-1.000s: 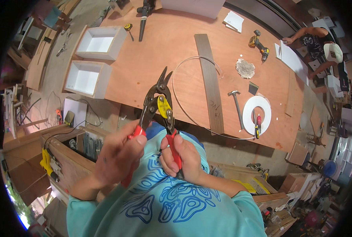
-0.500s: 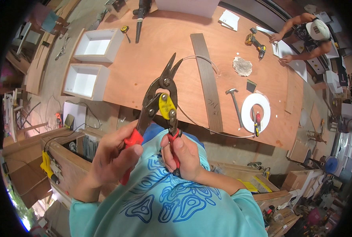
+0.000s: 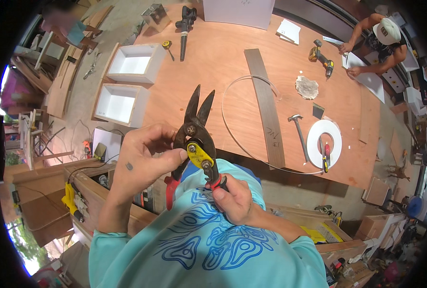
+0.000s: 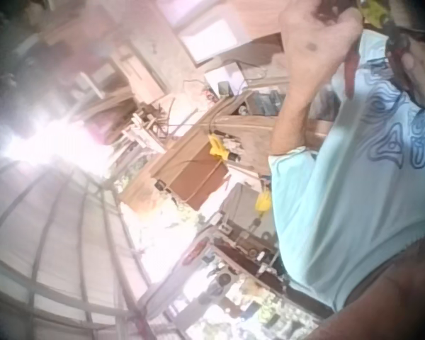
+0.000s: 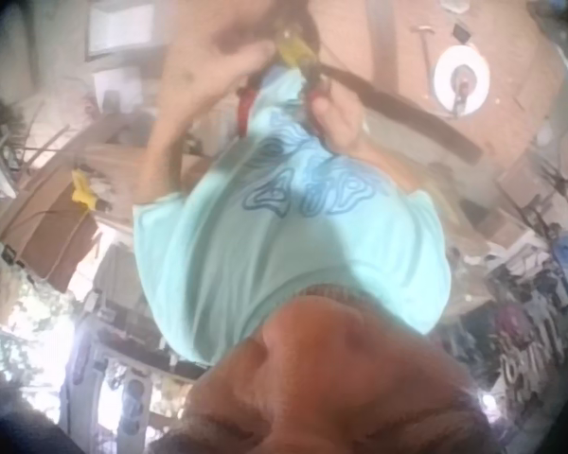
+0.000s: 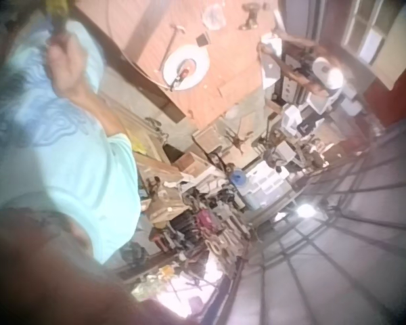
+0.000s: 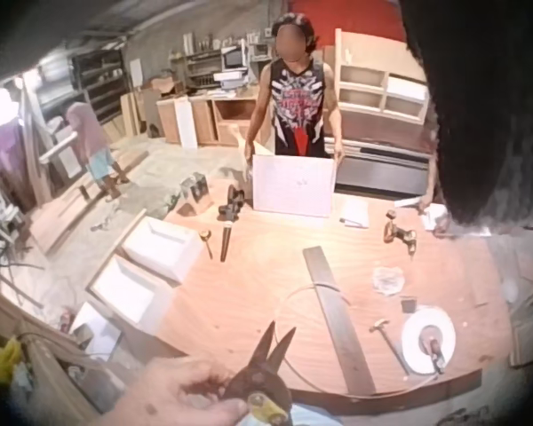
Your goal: The person applies white edge banding to the edges of two wooden drawer boxes. They use tin snips to cut the banding, a hammer to tap it into place, and a utility knife to trim the excess. A dog briefly enters the scene and is petted.
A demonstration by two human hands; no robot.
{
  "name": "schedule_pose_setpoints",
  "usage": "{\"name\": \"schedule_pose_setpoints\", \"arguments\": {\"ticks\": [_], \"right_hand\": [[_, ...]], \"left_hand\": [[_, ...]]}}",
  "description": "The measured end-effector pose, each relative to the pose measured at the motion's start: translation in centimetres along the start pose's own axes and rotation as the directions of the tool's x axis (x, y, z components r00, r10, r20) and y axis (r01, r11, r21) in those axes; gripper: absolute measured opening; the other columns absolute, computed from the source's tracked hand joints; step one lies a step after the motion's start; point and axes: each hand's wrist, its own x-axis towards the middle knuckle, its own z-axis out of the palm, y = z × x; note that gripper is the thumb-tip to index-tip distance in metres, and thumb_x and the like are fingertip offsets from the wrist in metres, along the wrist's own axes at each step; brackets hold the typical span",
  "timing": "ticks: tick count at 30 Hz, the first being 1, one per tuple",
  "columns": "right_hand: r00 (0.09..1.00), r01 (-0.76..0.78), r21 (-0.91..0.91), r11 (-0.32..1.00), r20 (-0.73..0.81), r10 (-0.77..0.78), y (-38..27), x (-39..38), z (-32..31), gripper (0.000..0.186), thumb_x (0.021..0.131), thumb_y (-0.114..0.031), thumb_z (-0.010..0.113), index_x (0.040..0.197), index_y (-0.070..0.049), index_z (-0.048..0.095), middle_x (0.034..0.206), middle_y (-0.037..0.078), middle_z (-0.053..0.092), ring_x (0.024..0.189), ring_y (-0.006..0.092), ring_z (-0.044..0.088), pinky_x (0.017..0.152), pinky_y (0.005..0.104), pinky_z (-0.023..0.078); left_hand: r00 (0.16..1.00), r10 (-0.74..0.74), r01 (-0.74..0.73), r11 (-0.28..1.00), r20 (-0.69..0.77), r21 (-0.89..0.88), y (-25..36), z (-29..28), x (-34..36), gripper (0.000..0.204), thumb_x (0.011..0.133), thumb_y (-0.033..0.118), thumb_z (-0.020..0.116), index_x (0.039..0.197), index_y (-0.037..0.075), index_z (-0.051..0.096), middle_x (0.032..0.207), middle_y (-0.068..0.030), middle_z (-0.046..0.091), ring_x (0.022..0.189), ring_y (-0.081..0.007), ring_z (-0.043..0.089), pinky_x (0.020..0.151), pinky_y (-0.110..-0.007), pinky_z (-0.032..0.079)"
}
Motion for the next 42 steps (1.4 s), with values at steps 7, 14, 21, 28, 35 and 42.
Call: {"name": "schedule_pose_setpoints", "arguments": {"ticks": [7,14,21,28,35,42], "right_hand": [[0.999,-0.034,0.077,0.996,0.02,0.033,0.4,-0.5,-0.2,0.047,0.1,-0.044,0.046,0.103,0.002,0.055,0.053,0.001,0.046,0.04,0.0069,0.04,0.041,0.0229,0.031],[0.977,-0.213,0.41,0.887,0.118,0.18,0.2,-1.0,-0.3,0.049,0.101,-0.046,0.043,0.106,0.002,0.053,0.05,0.001,0.042,0.039,0.0096,0.036,0.04,0.0251,0.032],[0.975,-0.219,0.488,0.845,0.127,0.179,0.3,-1.1,-0.8,0.048,0.101,-0.045,0.043,0.107,0.001,0.052,0.05,0.002,0.041,0.041,0.0107,0.038,0.041,0.0254,0.032],[0.993,-0.106,0.218,0.97,-0.028,0.115,1.2,-2.5,-1.4,0.045,0.098,-0.043,0.051,0.103,0.001,0.055,0.053,0.001,0.047,0.042,0.0084,0.04,0.043,0.0239,0.034],[0.993,0.062,-0.118,0.991,-0.092,-0.073,1.1,-2.4,-0.6,0.028,0.09,-0.013,0.067,0.107,0.003,0.051,0.073,0.009,0.063,0.058,0.0082,0.055,0.054,0.0237,0.047],[0.962,0.183,-0.584,0.791,-0.06,-0.267,0.5,-0.8,-0.5,0.046,0.079,-0.007,0.077,0.116,0.003,0.051,0.085,0.012,0.071,0.075,0.0171,0.071,0.063,0.0281,0.055]], "left_hand": [[0.996,-0.085,0.085,0.996,-0.003,-0.002,0.3,0.1,0.2,0.021,0.08,0.015,0.073,0.083,-0.004,0.066,0.068,0.0002,0.061,0.059,-0.0026,0.051,0.053,-0.019,0.04],[0.988,-0.155,0.15,0.958,-0.001,-0.244,-1.1,0.5,0.4,0.021,0.088,0.016,0.068,0.086,-0.005,0.069,0.074,-0.0032,0.064,0.064,-0.0078,0.057,0.059,-0.022,0.046],[0.993,-0.058,0.094,0.918,0.105,-0.386,-1.1,1.1,-0.3,0.026,0.087,0.011,0.066,0.107,-0.006,0.069,0.091,-0.0081,0.066,0.077,-0.0131,0.062,0.067,-0.026,0.051],[0.994,-0.054,0.078,0.96,0.093,-0.269,-2.1,1.1,-0.2,0.021,0.083,0.006,0.07,0.101,-0.006,0.069,0.087,-0.0056,0.066,0.077,-0.012,0.062,0.071,-0.026,0.051],[0.996,-0.017,0.03,0.989,0.091,-0.142,-2.6,1.2,-0.1,0.027,0.082,0.007,0.072,0.105,-0.006,0.067,0.095,-0.0092,0.065,0.084,-0.0152,0.063,0.075,-0.028,0.051],[0.959,0.196,-0.092,0.901,0.207,-0.424,-4.3,2.3,-0.6,0.073,0.077,0.0,0.075,0.141,-0.003,0.039,0.131,-0.0129,0.054,0.116,-0.0193,0.056,0.101,-0.033,0.043]]}}
